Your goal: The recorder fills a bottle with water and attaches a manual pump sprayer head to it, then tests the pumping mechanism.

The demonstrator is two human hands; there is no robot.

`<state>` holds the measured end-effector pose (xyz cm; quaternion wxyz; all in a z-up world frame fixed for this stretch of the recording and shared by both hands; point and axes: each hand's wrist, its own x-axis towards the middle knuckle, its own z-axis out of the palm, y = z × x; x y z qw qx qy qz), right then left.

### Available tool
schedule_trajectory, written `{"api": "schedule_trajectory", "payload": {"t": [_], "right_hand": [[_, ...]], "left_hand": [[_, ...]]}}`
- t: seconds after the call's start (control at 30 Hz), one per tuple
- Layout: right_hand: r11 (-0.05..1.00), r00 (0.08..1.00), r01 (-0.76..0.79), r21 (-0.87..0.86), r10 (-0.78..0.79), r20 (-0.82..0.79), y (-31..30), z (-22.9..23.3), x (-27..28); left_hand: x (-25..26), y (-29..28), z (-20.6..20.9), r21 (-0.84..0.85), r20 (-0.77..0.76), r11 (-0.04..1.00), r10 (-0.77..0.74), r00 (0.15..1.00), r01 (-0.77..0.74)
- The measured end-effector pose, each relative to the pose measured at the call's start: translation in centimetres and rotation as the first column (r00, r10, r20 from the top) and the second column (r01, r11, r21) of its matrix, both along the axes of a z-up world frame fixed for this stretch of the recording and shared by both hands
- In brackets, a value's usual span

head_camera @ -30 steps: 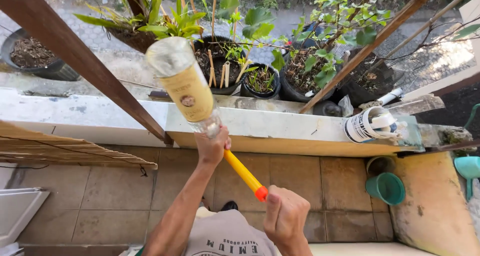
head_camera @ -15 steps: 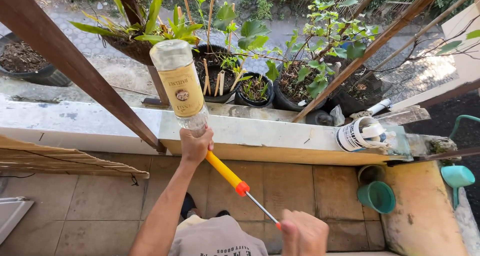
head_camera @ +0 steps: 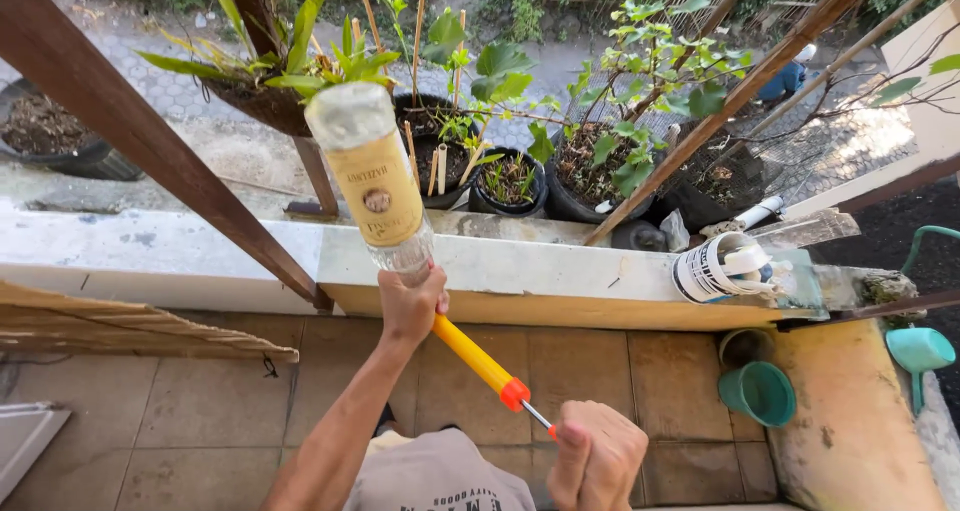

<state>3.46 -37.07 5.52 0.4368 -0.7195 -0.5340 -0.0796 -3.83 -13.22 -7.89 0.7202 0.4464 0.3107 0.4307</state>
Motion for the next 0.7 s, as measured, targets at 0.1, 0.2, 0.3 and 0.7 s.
{"api": "schedule_trajectory", "payload": {"t": [0.1, 0.2, 0.3, 0.7], "right_hand": [[0.999, 0.999, -0.031, -0.009, 0.032, 0.006, 0.9, -0.9, -0.3], [0.998, 0.998, -0.040, -0.054, 0.043, 0.048, 1.9, -2.2, -0.6], [0.994, 0.998, -0.054, -0.093, 0.055, 0.007, 2.1, -2.9, -0.2], [0.957, 0.869, -0.227, -0.182, 0.283, 0.405, -4.5, -2.2, 2.2]], "left_hand": [[0.1, -0.8, 0.0, -0.060, 0.068, 0.998, -0.012, 0.998, 0.016], [0.0, -0.6, -0.3, -0.073, 0.027, 0.997, -0.011, 1.000, 0.013], [-0.4, 0.1, -1.2, -0.041, 0.031, 0.998, -0.043, 0.999, 0.044], [-2.1, 4.2, -0.6, 0.061, -0.036, 0.996, -0.064, 0.997, 0.066]]}}
